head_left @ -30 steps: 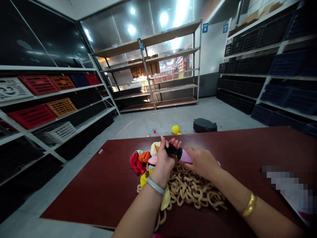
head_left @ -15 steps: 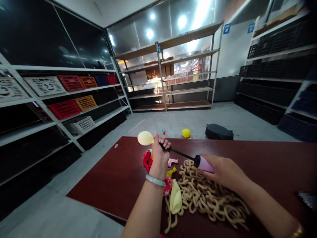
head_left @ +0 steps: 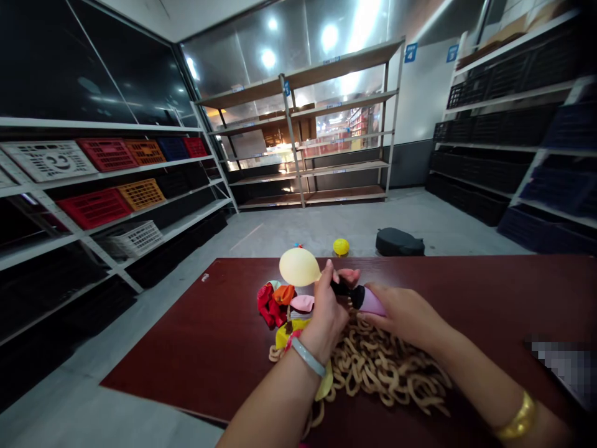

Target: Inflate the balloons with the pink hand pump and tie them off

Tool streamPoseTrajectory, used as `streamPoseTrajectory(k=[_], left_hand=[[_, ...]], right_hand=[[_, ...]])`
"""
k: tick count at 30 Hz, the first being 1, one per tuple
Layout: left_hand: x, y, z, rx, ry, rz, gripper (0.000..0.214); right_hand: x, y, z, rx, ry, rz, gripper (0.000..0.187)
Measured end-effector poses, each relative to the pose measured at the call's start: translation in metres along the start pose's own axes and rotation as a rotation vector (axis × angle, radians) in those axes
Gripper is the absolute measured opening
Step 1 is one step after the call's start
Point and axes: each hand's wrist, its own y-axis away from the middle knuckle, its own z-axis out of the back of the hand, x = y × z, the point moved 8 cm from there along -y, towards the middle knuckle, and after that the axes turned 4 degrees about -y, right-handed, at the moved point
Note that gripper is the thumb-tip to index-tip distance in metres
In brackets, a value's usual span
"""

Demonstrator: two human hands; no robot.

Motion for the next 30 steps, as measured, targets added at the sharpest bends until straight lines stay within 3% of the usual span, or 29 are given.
streamPoseTrajectory(k=[3,6,15,18,21,27,30], left_hand=[[0.003,0.004,-0.008,0.056,0.011,-0.018,0.040],[-0.009,0.002,-0.009,0.046,0.014,-0.053,0.042],[-0.100,-0.020,0.025,-0.072,0.118,-0.256,0.044],[-0.113,-0.022,0.032,-0.106,0.134,-0.285,0.045],[-0.100,-0.022,0.026,-0.065,0.140,-0.273,0.044],[-0.029,-0.011,-0.001,0.030,0.080,-0.152,0.042],[-0.007,0.003,-0.011,0.061,0.036,-0.116,0.042]], right_hand=[[0.007,-0.002,-0.001,-0.031,0.005,-0.009,0.045],[0.011,-0.003,-0.004,-0.061,0.013,-0.019,0.045],[-0.021,-0.002,0.006,-0.129,0.125,-0.059,0.047],[-0.024,0.001,0.009,-0.143,0.154,-0.064,0.046],[-0.023,0.002,0.011,-0.145,0.182,-0.064,0.045],[-0.013,0.004,0.006,-0.132,0.203,-0.060,0.048],[-0.004,0.006,0.005,-0.142,0.195,-0.055,0.048]])
